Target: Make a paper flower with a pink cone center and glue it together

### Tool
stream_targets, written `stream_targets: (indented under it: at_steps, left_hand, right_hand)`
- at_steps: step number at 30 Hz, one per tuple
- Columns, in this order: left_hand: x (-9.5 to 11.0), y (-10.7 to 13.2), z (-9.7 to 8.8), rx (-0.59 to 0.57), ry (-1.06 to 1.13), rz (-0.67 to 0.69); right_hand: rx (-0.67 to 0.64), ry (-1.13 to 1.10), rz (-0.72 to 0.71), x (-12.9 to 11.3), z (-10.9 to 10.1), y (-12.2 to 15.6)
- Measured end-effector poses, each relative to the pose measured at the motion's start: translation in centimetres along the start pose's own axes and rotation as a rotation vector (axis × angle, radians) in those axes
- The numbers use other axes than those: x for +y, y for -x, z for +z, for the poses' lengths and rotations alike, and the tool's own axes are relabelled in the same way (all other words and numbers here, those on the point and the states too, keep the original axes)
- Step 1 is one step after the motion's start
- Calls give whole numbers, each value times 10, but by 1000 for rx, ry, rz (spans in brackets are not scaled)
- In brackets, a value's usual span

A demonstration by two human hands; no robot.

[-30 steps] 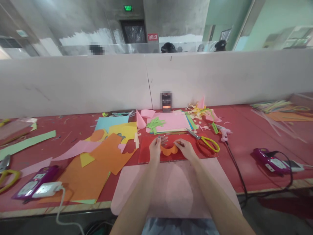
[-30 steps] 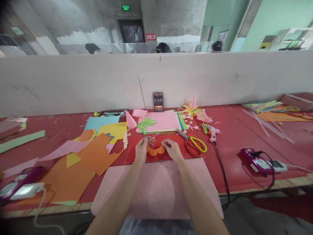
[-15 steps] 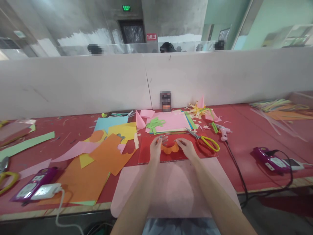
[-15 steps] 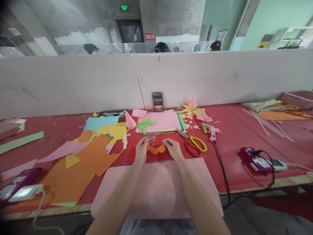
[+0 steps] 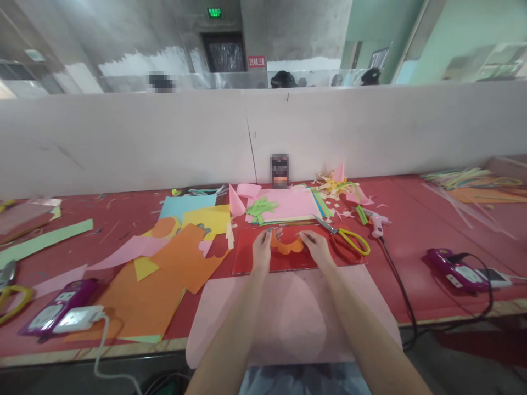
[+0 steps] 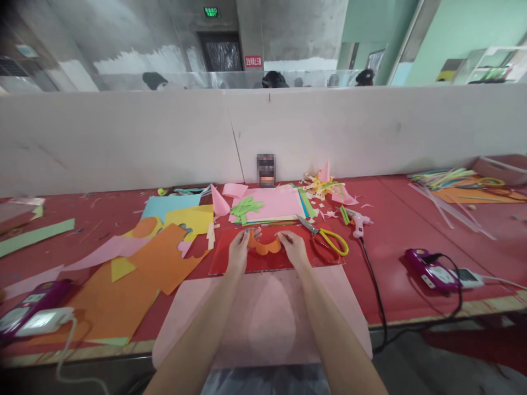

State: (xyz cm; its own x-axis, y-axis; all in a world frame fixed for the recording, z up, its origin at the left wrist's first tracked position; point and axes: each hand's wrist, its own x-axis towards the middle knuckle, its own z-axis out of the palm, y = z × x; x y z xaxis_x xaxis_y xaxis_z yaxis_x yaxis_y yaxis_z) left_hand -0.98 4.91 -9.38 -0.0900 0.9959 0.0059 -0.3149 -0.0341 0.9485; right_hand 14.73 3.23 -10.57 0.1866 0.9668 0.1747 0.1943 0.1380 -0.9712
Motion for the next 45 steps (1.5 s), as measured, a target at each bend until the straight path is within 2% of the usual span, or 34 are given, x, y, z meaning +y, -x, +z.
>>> stream_targets:
  at_steps: [8, 13, 19, 23, 28, 31, 38, 45]
  left_hand:
    - [3, 2, 1, 49, 3, -12]
    - [3, 2, -1, 53, 4, -11]
    - [1, 1, 0, -19, -32, 3]
    - [-1, -1, 0, -33, -70, -13]
    - [2, 0, -1, 39, 4, -34]
    - [2, 1, -1, 34, -10, -26]
    - [-13, -8, -6, -75, -169, -45]
    - [-11, -7, -4, -10, -93, -48]
  right_hand:
    - [-2, -97, 68, -4, 2, 2]
    - [-67, -46, 17, -4, 5, 3]
    - [37, -20, -11, -4, 5, 2]
    - [56, -39, -1, -8, 2, 3]
    - [-23, -129, 78, -8, 3, 4]
    - [-51, -134, 63, -2, 4, 2]
    - [85, -199, 60, 1, 2, -1]
    - [133, -208, 80, -2, 1, -1]
